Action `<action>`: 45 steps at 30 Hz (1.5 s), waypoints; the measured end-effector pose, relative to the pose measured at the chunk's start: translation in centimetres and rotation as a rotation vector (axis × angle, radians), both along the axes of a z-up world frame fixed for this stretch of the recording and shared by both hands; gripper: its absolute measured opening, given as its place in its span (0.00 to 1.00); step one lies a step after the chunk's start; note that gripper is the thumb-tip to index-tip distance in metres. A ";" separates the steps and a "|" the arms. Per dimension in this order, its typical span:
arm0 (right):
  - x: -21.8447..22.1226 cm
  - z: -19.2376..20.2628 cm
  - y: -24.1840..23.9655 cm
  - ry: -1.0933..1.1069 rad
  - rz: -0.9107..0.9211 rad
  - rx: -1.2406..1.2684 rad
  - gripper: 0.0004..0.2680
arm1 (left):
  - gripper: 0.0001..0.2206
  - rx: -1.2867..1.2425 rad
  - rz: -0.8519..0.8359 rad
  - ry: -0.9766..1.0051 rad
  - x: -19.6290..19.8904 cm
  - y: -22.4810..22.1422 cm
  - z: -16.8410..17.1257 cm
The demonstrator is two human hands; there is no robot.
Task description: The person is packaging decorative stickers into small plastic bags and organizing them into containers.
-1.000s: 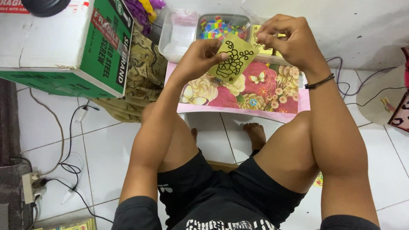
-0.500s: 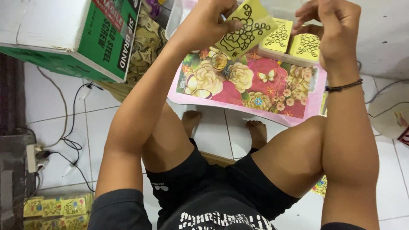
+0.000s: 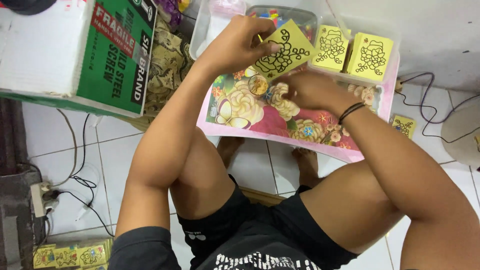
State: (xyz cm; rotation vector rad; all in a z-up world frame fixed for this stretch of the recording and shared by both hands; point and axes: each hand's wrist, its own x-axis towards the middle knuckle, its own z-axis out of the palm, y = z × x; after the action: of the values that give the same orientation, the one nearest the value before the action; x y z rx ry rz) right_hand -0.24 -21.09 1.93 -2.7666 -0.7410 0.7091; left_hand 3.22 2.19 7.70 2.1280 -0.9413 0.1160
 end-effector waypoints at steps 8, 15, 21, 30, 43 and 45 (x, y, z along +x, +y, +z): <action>-0.6 -4.0 4.0 0.023 0.120 -0.163 0.25 | 0.07 0.106 0.041 -0.017 1.8 -0.8 -1.1; 0.3 -5.7 3.8 -0.085 0.144 -0.053 0.11 | 0.06 0.110 -0.009 -0.016 2.0 -1.3 -1.1; 0.4 -6.0 3.3 -0.232 0.141 0.046 0.08 | 0.07 0.093 -0.003 -0.012 2.0 -1.0 -1.1; 1.1 -4.8 1.7 -0.218 0.042 0.192 0.09 | 0.08 0.118 0.010 0.012 1.9 0.4 -0.4; 2.4 2.3 -5.3 -0.423 -0.200 0.711 0.03 | 0.12 0.043 0.049 0.219 1.6 1.3 -0.8; 2.2 2.8 -6.7 -0.457 -0.293 0.871 0.02 | 0.10 0.043 0.034 0.268 1.5 1.1 -0.9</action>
State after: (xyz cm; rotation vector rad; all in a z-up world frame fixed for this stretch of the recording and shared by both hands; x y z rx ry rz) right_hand 1.93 -27.77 4.69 -2.1272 -0.5125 -0.2798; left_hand 4.76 3.27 6.80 2.1342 -0.7564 -0.1703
